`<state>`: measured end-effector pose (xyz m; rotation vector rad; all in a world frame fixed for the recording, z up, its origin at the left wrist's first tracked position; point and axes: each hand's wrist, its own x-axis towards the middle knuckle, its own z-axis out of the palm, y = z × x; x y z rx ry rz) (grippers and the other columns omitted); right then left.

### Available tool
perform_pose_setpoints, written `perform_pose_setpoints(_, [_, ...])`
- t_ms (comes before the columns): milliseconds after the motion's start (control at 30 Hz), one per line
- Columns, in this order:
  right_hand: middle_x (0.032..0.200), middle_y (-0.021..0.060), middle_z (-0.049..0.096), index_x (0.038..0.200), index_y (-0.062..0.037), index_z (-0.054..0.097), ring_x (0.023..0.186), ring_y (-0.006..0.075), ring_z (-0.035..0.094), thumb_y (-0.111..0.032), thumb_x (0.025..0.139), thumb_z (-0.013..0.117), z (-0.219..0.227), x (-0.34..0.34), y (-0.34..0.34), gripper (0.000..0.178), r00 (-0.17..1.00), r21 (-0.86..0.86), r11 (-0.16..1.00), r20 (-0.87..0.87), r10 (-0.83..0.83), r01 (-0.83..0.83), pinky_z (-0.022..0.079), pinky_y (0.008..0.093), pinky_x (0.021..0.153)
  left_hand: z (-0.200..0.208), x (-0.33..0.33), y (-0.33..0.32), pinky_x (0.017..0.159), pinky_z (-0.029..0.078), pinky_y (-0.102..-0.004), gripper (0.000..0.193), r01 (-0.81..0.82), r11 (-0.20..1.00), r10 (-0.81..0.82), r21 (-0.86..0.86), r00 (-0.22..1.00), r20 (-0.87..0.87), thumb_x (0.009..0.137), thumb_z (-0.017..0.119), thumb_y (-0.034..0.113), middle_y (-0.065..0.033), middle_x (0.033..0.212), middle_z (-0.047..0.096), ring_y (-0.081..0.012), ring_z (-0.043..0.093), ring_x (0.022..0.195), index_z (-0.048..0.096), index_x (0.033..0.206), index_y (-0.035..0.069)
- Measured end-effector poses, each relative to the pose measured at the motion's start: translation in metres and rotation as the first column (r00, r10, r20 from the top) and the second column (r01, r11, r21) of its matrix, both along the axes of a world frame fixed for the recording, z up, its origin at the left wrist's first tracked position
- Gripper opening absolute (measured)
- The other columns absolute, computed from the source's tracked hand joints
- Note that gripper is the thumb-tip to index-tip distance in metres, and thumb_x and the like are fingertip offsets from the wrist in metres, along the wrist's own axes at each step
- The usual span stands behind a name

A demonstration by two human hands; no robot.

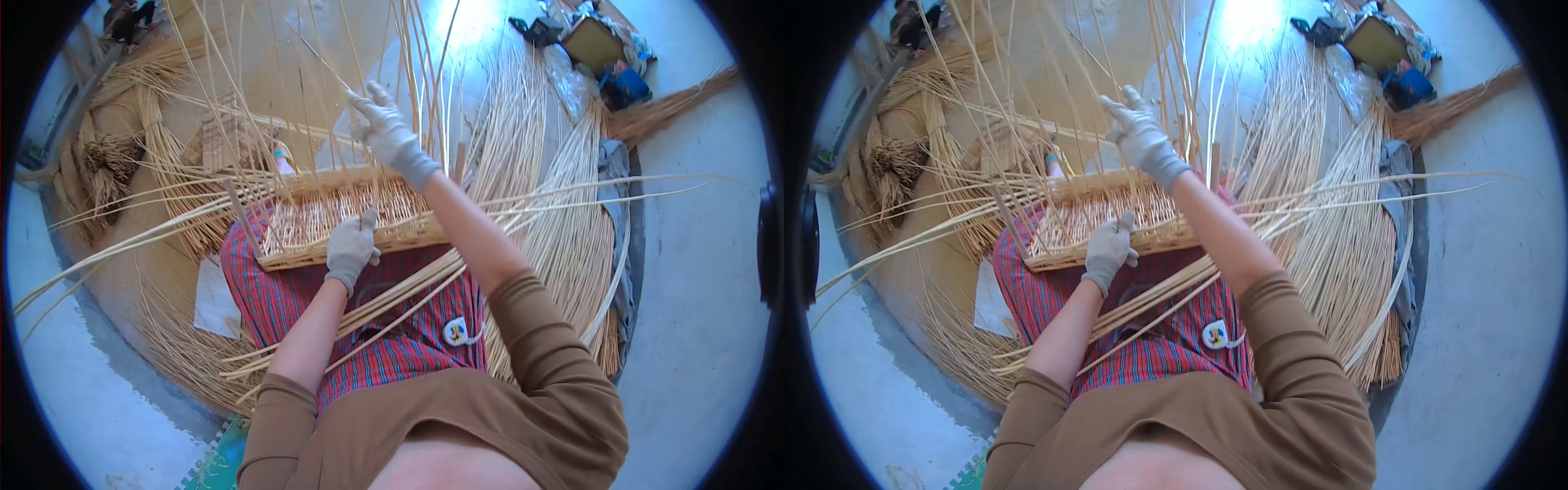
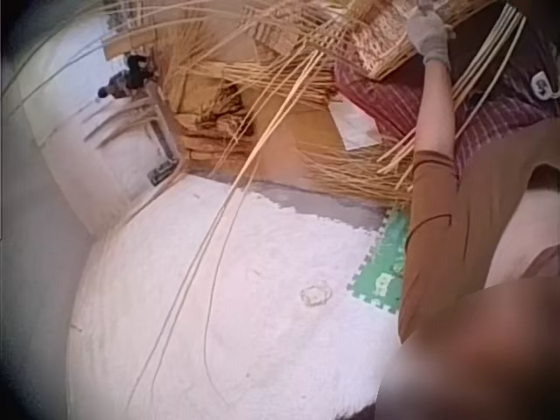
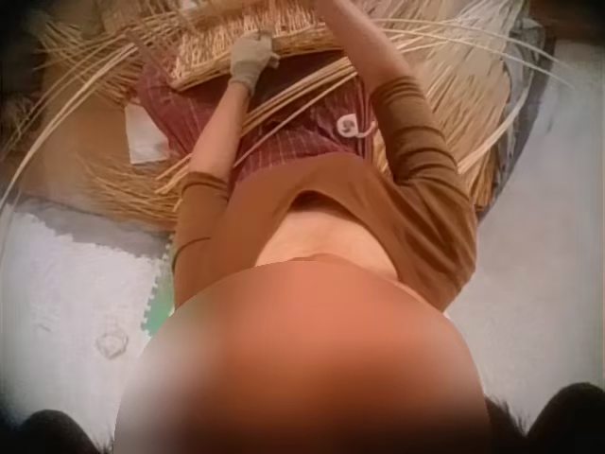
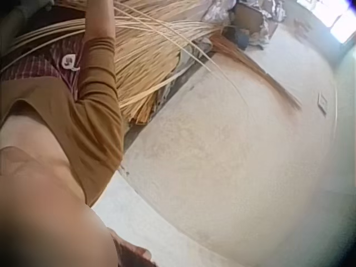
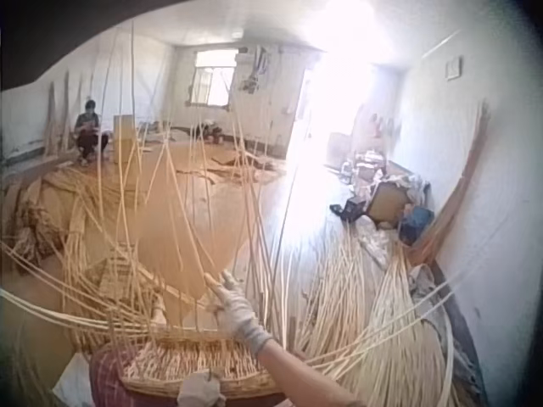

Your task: Weaving a rectangular wicker basket using long wooden strips.

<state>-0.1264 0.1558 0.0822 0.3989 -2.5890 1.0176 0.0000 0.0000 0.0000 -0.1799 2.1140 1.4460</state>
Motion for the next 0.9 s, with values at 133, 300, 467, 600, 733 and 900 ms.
perform_pose_setpoints(133, [0.136,0.0138,0.055,0.141,-0.0097,0.050,0.104,0.0185,0.056,-0.013,0.090,0.070,0.002,-0.021,-0.055,0.055,0.994,-0.694,0.718,-0.038,-0.101,0.047,0.046,0.0336,0.096,0.014,-0.006,0.001,0.051,0.054,-0.0332,0.056,-0.023,0.999,0.024,-0.022,0.999,0.041,0.099,0.055,0.053,-0.0152,0.065,0.070,-0.0222,0.071,0.054,0.065,0.095,-0.001])
perform_pose_setpoints(300, [0.095,0.0052,0.056,0.112,-0.0094,0.055,0.087,0.0173,0.055,-0.035,0.104,0.046,-0.044,0.086,0.024,0.028,0.926,-0.539,0.795,-0.071,-0.372,0.278,0.047,0.0332,0.083,0.000,-0.008,0.004,0.048,0.051,-0.0323,0.050,-0.022,0.999,0.023,0.042,0.999,-0.040,0.093,0.067,0.051,-0.0114,0.060,0.066,-0.0189,0.067,0.049,0.066,0.082,0.002])
perform_pose_setpoints(467, [0.054,-0.0039,0.022,0.081,-0.0129,0.042,0.044,0.0111,0.028,-0.059,0.104,0.034,-0.057,0.173,0.074,0.052,0.970,-0.989,0.142,-0.068,-0.234,-0.036,0.041,0.0350,0.047,0.009,-0.019,-0.002,0.043,0.052,-0.0314,0.040,0.058,0.995,-0.064,0.083,0.995,0.079,0.091,0.074,0.040,-0.0090,0.068,0.067,-0.0186,0.064,0.046,0.066,0.098,0.001])
perform_pose_setpoints(600, [0.055,-0.0020,0.026,0.080,-0.0115,0.044,0.046,0.0125,0.029,-0.053,0.106,0.035,-0.042,0.163,0.072,0.050,0.922,-0.981,-0.012,0.186,-0.339,0.193,0.038,0.0334,0.047,0.024,-0.029,0.013,0.037,0.051,-0.0310,0.045,-0.062,0.964,0.078,0.257,0.996,-0.054,0.085,0.081,0.039,-0.0065,0.065,0.060,-0.0186,0.061,0.043,0.048,0.081,0.009])
perform_pose_setpoints(733, [0.057,-0.0008,0.033,0.081,-0.0109,0.043,0.048,0.0124,0.032,-0.051,0.107,0.034,-0.031,0.200,0.031,0.049,0.956,-0.972,0.228,-0.024,-0.291,0.046,0.041,0.0339,0.052,0.030,-0.035,0.030,0.031,0.046,-0.0325,0.047,-0.183,0.977,0.178,0.112,0.983,0.054,0.079,0.087,0.034,-0.0069,0.065,0.061,-0.0169,0.056,0.036,0.046,0.078,0.010])
perform_pose_setpoints(900, [0.073,0.0070,0.060,0.100,-0.0039,0.056,0.075,0.0215,0.067,-0.044,0.106,0.044,-0.033,0.207,0.073,0.043,0.916,-0.938,0.259,0.120,-0.383,0.232,0.057,0.0392,0.083,0.041,-0.021,0.025,0.039,0.052,-0.0287,0.029,-0.364,0.775,0.517,0.517,0.835,-0.188,0.095,0.070,0.023,-0.0146,0.101,0.064,-0.0171,0.064,0.054,0.055,0.107,0.000])
